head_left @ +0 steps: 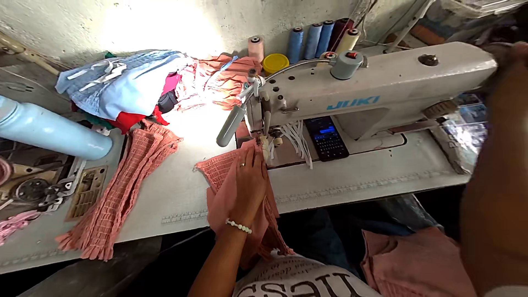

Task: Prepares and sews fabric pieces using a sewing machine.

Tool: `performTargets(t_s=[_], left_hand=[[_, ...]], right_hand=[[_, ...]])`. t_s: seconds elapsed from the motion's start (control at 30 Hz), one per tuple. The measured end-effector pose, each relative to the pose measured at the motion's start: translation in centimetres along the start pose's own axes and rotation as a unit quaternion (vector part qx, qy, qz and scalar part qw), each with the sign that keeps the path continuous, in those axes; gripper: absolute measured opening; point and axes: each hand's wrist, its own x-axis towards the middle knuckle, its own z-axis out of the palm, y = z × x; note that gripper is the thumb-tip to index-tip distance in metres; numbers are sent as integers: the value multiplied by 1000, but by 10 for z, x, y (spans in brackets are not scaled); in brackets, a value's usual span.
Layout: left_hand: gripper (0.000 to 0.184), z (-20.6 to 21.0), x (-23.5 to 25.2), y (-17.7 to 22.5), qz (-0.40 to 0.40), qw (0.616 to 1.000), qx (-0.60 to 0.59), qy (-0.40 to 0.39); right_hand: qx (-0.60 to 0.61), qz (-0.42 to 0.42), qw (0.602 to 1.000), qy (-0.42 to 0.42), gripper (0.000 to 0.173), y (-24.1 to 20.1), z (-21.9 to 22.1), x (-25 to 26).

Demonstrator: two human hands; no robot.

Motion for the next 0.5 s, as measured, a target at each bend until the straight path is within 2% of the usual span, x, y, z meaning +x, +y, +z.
performTargets(t_s=[0.03,0.07,0.17,0.3,0.33,0.4,0.43,0.5], left_hand=[[37,0,0,0,1,1000,3,-5],[36,0,-1,0,2,1000,2,-8],[36,-6,-9,-8,21,999,-4,-29],[35,-36,-25,-59,157,982,-71,-77],[34,-48,-23,-74,180,972,-98,-111],[32,-68,-10,-93,197,954,-136,-179],[31,-74,-3,-95,195,950,-141,-201],[24,-75,8,-86,183,950,-134,-214]], right_hand=[[41,29,999,16,56,-3,3,-27],[91,22,995,31,53,8,11,-49],[172,-3,985,0,49,28,26,-88],[198,34,979,28,49,-3,4,-144],[205,10,978,24,47,-10,3,-161],[212,-95,973,-14,41,-25,14,-206],[219,-159,961,-56,36,-39,22,-231],[245,-281,913,-166,26,-81,39,-282]])
